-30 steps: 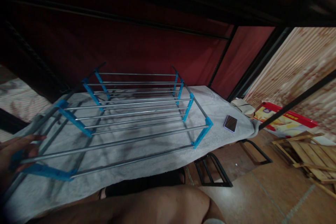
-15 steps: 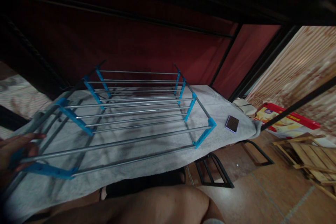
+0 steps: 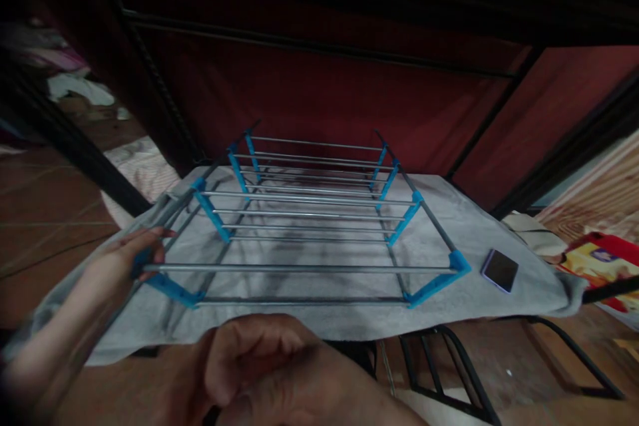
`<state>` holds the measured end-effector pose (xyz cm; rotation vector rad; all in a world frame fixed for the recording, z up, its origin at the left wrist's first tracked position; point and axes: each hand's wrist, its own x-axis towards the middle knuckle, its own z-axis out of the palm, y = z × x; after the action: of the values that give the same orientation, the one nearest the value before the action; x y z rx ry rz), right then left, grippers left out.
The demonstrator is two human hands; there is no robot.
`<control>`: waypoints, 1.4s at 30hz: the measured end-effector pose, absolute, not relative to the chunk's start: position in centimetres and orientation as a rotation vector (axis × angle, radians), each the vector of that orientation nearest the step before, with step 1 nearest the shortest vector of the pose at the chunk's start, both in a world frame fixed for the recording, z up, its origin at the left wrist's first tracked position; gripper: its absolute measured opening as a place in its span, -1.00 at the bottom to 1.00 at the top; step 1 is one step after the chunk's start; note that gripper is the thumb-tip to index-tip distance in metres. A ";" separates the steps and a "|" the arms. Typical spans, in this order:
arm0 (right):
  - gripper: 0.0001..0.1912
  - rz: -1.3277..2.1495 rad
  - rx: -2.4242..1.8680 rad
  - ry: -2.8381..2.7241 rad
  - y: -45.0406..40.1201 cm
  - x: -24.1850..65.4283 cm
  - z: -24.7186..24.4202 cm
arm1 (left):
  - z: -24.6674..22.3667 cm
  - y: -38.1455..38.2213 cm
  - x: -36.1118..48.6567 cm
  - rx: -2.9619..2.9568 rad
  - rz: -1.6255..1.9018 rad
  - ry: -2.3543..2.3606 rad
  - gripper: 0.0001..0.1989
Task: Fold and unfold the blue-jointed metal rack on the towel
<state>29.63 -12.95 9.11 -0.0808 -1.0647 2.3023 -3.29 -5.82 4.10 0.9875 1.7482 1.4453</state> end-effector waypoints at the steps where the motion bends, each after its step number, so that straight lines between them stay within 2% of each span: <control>1: -0.60 2.334 -0.046 -1.009 -12.7 29.4 8.4 | 4.1 -5.9 -3.2 0.987 1.451 1.723 -0.64; 6: -0.76 2.270 -0.326 -0.982 -11.6 29.9 2.6 | 4.6 -6.6 -2.9 0.947 1.454 1.626 -0.52; 11: -0.69 2.166 -0.753 -1.041 -11.4 32.0 -4.2 | 3.8 -6.7 -4.0 0.763 1.519 1.351 -0.34; 14: -0.65 2.093 -0.912 -0.973 -11.2 33.5 -7.5 | 0.6 -6.1 -6.3 0.696 1.650 1.466 -0.40; 16: -0.62 2.067 -0.991 -0.911 -11.2 34.4 -9.2 | -2.5 -5.9 -8.4 0.797 1.625 1.816 -0.52; 19: -0.57 2.018 -1.088 -0.810 -11.3 35.3 -11.3 | -7.0 -6.4 -11.1 1.153 1.091 2.462 -0.68; 21: -0.53 1.980 -1.144 -0.736 -11.4 35.6 -12.3 | -9.2 -7.2 -12.2 1.319 0.704 2.680 -0.66; 24: -0.52 1.958 -1.199 -0.655 -11.4 35.6 -13.3 | -11.0 -8.3 -12.7 1.399 0.258 2.808 -0.58; 27: -0.51 1.962 -1.220 -0.644 -11.1 35.1 -13.9 | -11.9 -8.9 -12.9 1.479 0.053 2.818 -0.56; 36: -0.45 1.986 -1.209 -0.636 -10.6 33.5 -15.2 | -12.6 -8.1 -13.7 1.496 0.058 2.769 -0.60; 42: -0.44 2.049 -1.176 -0.639 -10.4 33.9 -16.1 | -12.0 -7.5 -13.6 1.311 0.379 2.661 -0.71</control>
<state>33.89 -10.42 -16.13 -1.1758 -0.6392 2.0489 -13.61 -7.53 -12.03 1.3106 2.6609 0.3788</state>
